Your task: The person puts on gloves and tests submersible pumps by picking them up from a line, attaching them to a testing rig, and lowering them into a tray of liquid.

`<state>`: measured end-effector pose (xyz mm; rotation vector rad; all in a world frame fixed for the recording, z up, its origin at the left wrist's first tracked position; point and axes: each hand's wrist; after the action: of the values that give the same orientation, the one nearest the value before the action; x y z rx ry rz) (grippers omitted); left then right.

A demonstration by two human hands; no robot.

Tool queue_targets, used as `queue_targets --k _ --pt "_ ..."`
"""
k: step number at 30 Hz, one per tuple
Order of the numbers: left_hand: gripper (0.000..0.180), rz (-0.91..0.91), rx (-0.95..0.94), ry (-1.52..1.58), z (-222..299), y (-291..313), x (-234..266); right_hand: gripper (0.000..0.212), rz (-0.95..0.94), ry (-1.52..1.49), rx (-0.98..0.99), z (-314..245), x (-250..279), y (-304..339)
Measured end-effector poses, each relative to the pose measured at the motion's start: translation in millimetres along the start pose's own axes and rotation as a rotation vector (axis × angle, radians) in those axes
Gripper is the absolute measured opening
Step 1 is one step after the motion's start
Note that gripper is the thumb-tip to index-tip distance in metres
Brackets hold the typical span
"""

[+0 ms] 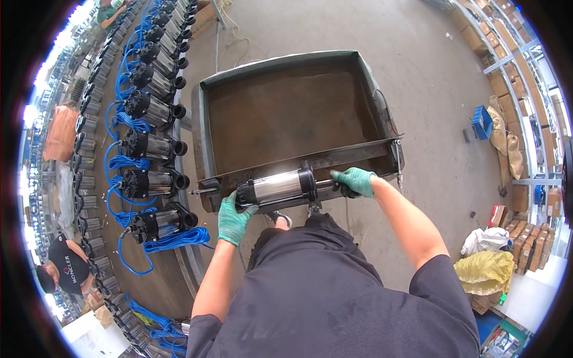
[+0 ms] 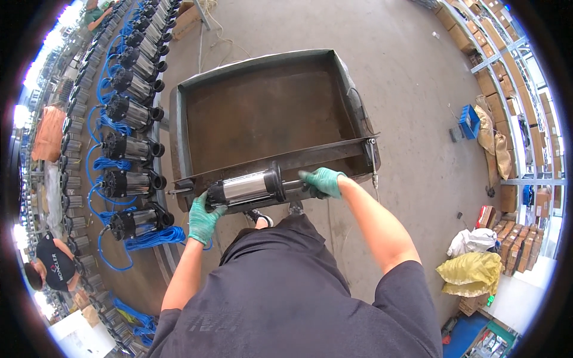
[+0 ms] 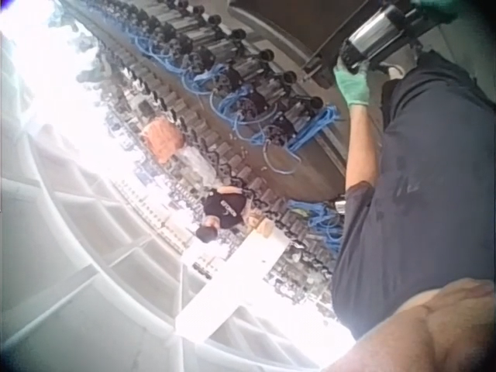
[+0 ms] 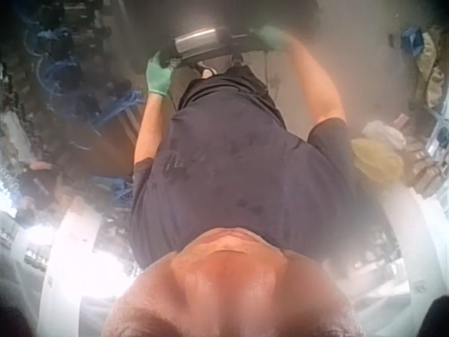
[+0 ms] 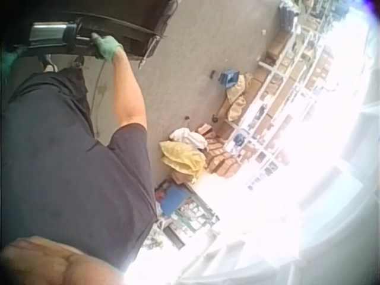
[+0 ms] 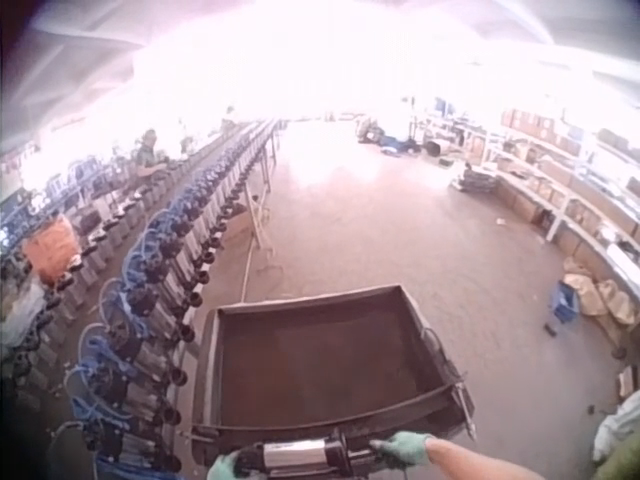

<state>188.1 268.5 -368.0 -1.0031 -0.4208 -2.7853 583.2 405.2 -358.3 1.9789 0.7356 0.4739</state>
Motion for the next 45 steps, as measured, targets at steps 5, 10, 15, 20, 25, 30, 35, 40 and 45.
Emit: queue_targets --k 5,10,15,20,25,30,35,40,45 --pt "0.081 -0.007 -0.01 -0.058 0 0 1 0.035 0.028 -0.428 0.062 16 -16 13" --pt "0.082 0.006 -0.012 -0.078 1 0 1 0.015 -0.113 -0.725 0.057 27 -14 0" --pt "0.082 0.016 -0.002 -0.05 3 0 1 0.019 -0.085 -0.702 0.362 37 -16 -5" --pt "0.081 0.033 -0.021 -0.115 0 1 0 0.035 -0.196 -0.511 0.359 21 -7 1" --pt "0.081 0.023 -0.013 -0.094 1 1 0 0.065 0.005 0.298 0.247 -18 -8 18" --pt "0.081 0.008 -0.004 -0.032 -8 -1 -1 0.047 0.307 1.11 0.478 11 -9 -33" --pt "0.084 0.009 -0.005 -0.1 -12 -1 -2 0.046 0.095 -0.159 0.263 3 -16 3" --pt "0.085 0.011 0.015 0.007 -1 1 -4 0.057 0.062 -0.329 0.45 26 -19 5" --pt "0.086 0.062 0.006 0.147 -28 3 -11 0.048 0.033 -0.431 0.363 17 -15 -2"
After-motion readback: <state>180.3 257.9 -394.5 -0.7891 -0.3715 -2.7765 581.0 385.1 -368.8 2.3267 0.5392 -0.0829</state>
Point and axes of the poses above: each hand's wrist, its own y-axis away from the middle knuckle, its own x-axis out of the back of the hand, z = x × y, and after that the axes turned 2 degrees about -x, right-handed
